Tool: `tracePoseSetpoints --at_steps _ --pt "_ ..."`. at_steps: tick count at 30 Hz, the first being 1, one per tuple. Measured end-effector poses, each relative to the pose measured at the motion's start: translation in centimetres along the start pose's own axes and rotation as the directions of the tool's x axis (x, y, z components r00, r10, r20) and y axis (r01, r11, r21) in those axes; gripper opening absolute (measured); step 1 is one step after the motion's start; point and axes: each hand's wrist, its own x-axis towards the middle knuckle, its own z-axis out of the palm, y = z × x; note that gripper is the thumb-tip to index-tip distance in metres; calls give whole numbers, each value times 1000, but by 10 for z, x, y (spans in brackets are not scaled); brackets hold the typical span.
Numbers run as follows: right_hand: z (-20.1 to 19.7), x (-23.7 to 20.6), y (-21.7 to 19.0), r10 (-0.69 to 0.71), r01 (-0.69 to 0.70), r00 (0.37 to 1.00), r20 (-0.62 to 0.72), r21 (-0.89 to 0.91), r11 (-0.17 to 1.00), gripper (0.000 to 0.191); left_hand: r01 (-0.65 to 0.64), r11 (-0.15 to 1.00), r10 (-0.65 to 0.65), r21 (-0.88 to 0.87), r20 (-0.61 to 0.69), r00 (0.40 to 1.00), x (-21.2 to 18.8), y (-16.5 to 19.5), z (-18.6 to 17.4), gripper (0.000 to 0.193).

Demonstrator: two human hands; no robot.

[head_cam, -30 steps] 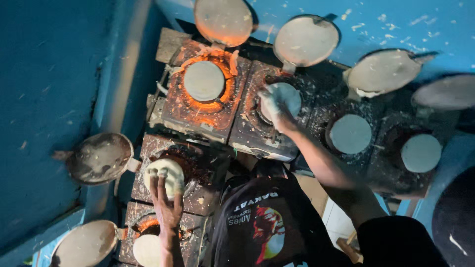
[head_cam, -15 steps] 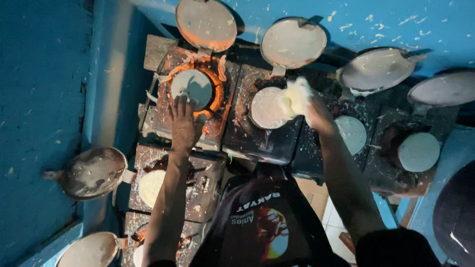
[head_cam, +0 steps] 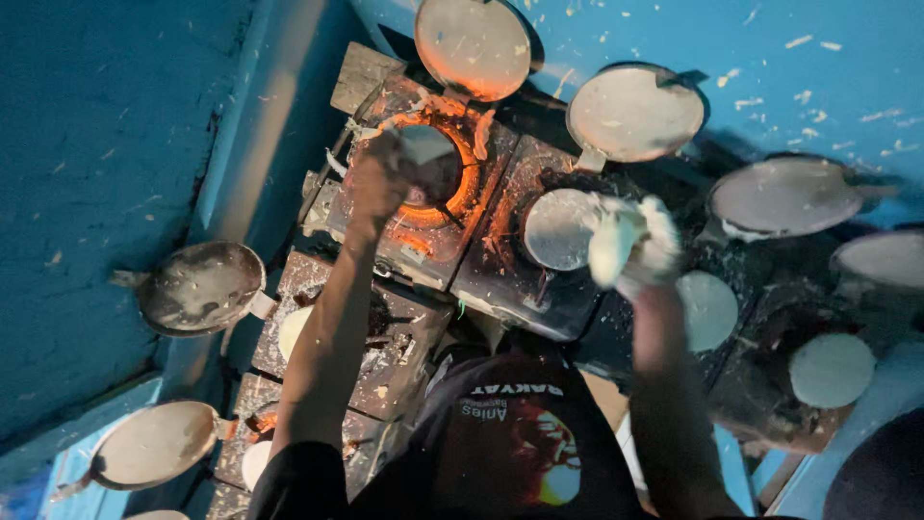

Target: The person cooks round flatbreads on a row of gas-heated griddle presses. They press dough discs onto the hot plates by hand, flip and reposition the breads as they cook, and transfer finished breads into a woven basket, occasionally scooping more dough from a large basin.

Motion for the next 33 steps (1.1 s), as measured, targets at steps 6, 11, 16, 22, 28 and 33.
tracePoseSetpoints --at_steps 6,11,16,22,28,33 --pt "54 45 58 311 -312 950 21 75 947 50 -74 482 -390 -873 -290 874 -38 -34 -64 20" --pt "108 101 98 76 -61 979 189 -83 995 33 44 947 -166 -318 -370 914 -186 -13 -140 45" --pt "189 165 134 139 970 236 962 -223 -101 26 339 917 -273 211 -287 918 -299 -8 -141 42" --pt "236 162 209 330 626 759 561 -492 -605 52 453 868 -369 201 -349 862 -371 -54 -91 40" --pt "210 100 233 174 574 791 587 -612 -544 65 444 788 -321 427 -332 887 -392 -52 -84 53" --pt "249 120 204 150 409 890 430 -611 -678 63 454 715 -378 531 -254 891 -375 -27 -85 62"
